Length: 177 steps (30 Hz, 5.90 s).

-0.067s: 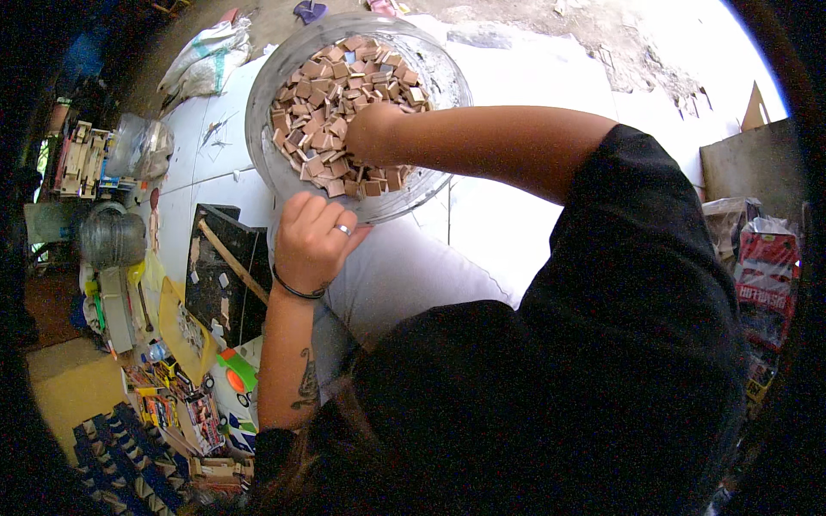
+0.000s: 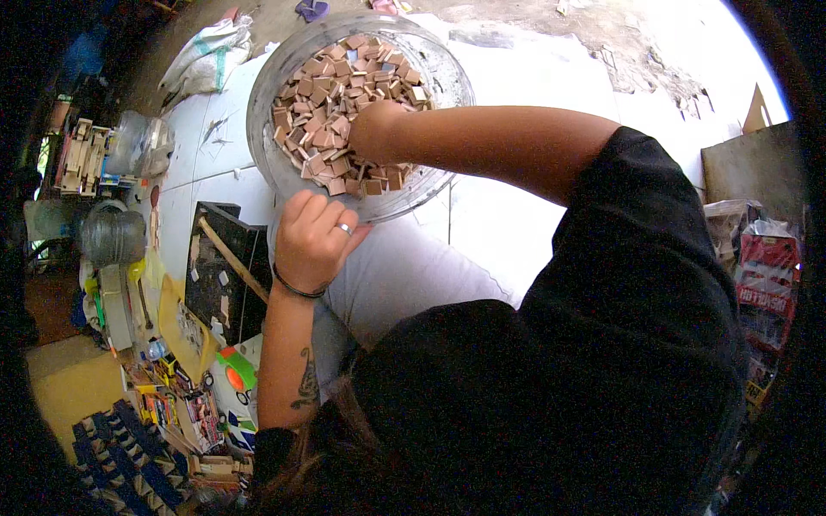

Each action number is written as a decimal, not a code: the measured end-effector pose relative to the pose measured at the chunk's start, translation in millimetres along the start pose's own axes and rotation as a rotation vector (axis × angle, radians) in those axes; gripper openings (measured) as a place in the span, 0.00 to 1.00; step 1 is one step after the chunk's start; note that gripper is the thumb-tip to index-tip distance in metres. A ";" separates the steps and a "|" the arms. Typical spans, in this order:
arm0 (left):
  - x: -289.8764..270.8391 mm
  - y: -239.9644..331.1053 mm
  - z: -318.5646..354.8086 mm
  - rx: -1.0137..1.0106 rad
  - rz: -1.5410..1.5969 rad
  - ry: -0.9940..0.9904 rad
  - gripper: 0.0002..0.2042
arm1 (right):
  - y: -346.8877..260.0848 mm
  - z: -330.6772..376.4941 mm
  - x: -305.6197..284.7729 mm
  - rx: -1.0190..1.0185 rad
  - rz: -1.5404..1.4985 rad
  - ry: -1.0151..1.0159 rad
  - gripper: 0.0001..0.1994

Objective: The person sits on the floor and repeatedly places small rectangular blocks on a black board, then strikes them with a wooden mallet to break them into smaller pieces. The broken pieces are collected and placed into a clear bowl.

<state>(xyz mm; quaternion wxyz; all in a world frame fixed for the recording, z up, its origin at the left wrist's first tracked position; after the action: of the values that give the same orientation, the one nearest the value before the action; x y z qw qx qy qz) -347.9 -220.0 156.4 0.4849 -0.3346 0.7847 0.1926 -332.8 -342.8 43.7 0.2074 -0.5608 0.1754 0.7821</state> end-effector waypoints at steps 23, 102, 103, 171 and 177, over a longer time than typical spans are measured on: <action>0.2 -3.6 -3.7 -0.031 -0.046 0.017 0.07 | 3.2 2.5 -12.5 -0.002 0.090 0.123 0.05; -0.9 -9.3 -5.1 -0.086 -0.071 0.069 0.10 | -17.7 -52.9 -69.4 -0.046 -0.192 0.211 0.11; 0.7 -10.5 -4.9 -0.103 -0.075 0.047 0.09 | -21.9 -55.8 -68.4 -0.062 -0.198 0.201 0.11; -3.6 -13.2 6.3 -0.067 0.022 0.227 0.10 | 4.8 23.4 -74.3 0.200 -2.177 0.321 0.11; -2.0 -6.1 4.8 -0.071 -0.190 0.345 0.08 | -72.4 75.9 -208.8 -0.517 -2.011 0.361 0.14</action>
<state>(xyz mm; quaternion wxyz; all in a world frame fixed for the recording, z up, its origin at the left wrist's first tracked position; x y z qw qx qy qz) -339.9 -220.5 156.1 0.3472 -0.4521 0.8138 0.1132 -296.7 -269.2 262.5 0.6056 -0.5835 -0.5142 0.1685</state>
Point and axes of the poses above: each hand's wrist, its own z-axis away from the middle knuckle, its own x-axis out of the palm, y = z × x, the point moved 10 cm from there along -z, towards the middle knuckle, and after that the axes turned 5 degrees about y, right-handed, at the moved point
